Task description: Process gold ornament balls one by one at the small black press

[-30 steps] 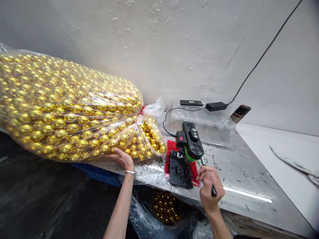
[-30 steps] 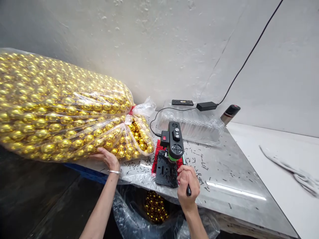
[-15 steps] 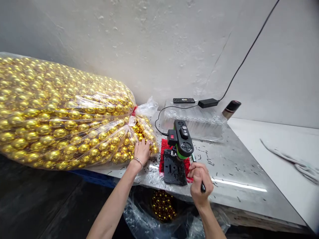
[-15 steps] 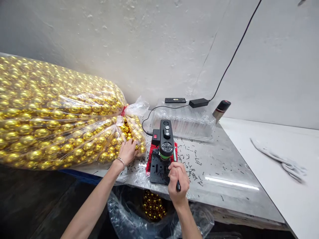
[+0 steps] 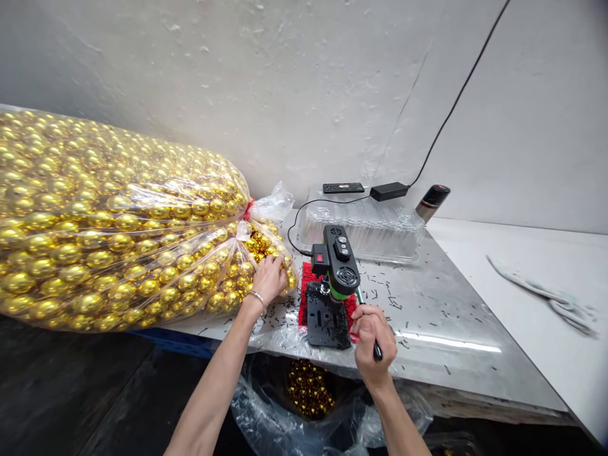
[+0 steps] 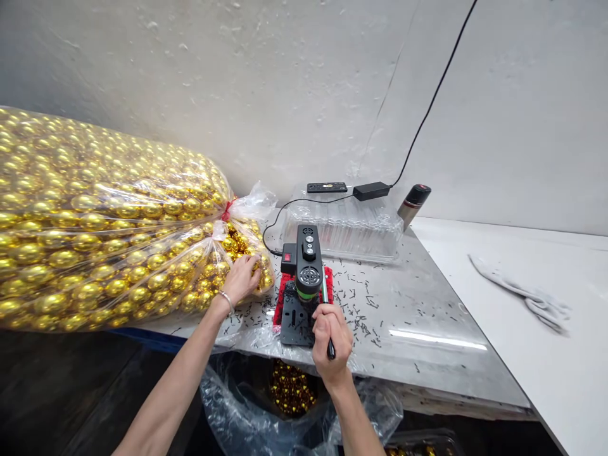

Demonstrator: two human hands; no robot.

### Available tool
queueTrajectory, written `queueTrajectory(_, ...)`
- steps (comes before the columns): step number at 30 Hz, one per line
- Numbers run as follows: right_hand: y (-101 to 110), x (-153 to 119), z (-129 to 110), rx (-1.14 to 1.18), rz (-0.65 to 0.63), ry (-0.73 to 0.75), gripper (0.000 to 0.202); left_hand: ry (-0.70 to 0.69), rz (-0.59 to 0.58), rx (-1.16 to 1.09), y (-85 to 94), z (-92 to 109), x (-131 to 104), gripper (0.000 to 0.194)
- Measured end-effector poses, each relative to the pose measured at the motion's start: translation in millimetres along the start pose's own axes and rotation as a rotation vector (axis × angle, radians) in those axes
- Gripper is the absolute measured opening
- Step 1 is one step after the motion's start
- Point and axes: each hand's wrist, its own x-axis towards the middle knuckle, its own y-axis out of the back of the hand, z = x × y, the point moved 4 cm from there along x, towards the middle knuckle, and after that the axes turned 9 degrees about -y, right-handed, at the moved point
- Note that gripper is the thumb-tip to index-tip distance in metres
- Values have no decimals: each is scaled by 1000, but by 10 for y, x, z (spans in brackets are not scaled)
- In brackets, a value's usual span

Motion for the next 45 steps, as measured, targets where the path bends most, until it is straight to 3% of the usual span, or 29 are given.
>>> queueTrajectory(3,-3,-9,9,-3,-16,-7,30,23,9,67,-63,183,221,34)
queueTrajectory(6,4,-6,-3,-8,-18,-10,29,0,-80,83,-235,380,357,30)
queueTrajectory(9,13,12,-28,-16,-20,-7,29,-41,-142,70,-428,486,353,31)
queueTrajectory(12,15,28,-49,-20,-28,11,28,-32,-146,59,-537,437,230,29)
queueTrajectory(14,12,28,-52,-16,-29,22,28,-20,-32,-28,-510,358,111,32)
queueTrajectory(17,6,10,-30,-5,-14,10,29,4,322,-345,-331,239,-119,36)
queueTrajectory(19,3,-6,-11,5,3,-2,30,135,509,-661,-228,160,-303,35)
queueTrajectory(20,3,-12,-3,10,11,-7,30,247,546,-859,-214,131,-395,35)
queueTrajectory(22,1,-17,4,12,13,-12,30,495,483,-1314,-262,146,-562,35)
queueTrajectory(25,3,-12,-1,4,0,-10,29,758,173,-1917,-374,331,-759,32)
queueTrajectory(28,8,-7,-7,-7,-14,-12,28,874,-60,-2158,-453,468,-889,18)
queueTrajectory(30,8,-7,-5,-17,-21,-20,28,908,-96,-2149,-520,494,-933,14)
queueTrajectory(34,8,-9,-11,-27,-16,-23,28,877,-60,-2002,-651,508,-916,15)
queueTrajectory(38,8,-5,-20,-23,-29,-34,29,877,4,-1741,-755,484,-877,28)
queueTrajectory(41,6,-2,-23,-4,-50,-39,29,674,150,-1248,-704,399,-854,36)
queueTrajectory(45,13,-1,-31,3,-30,-24,28,222,196,-686,-548,435,-786,28)
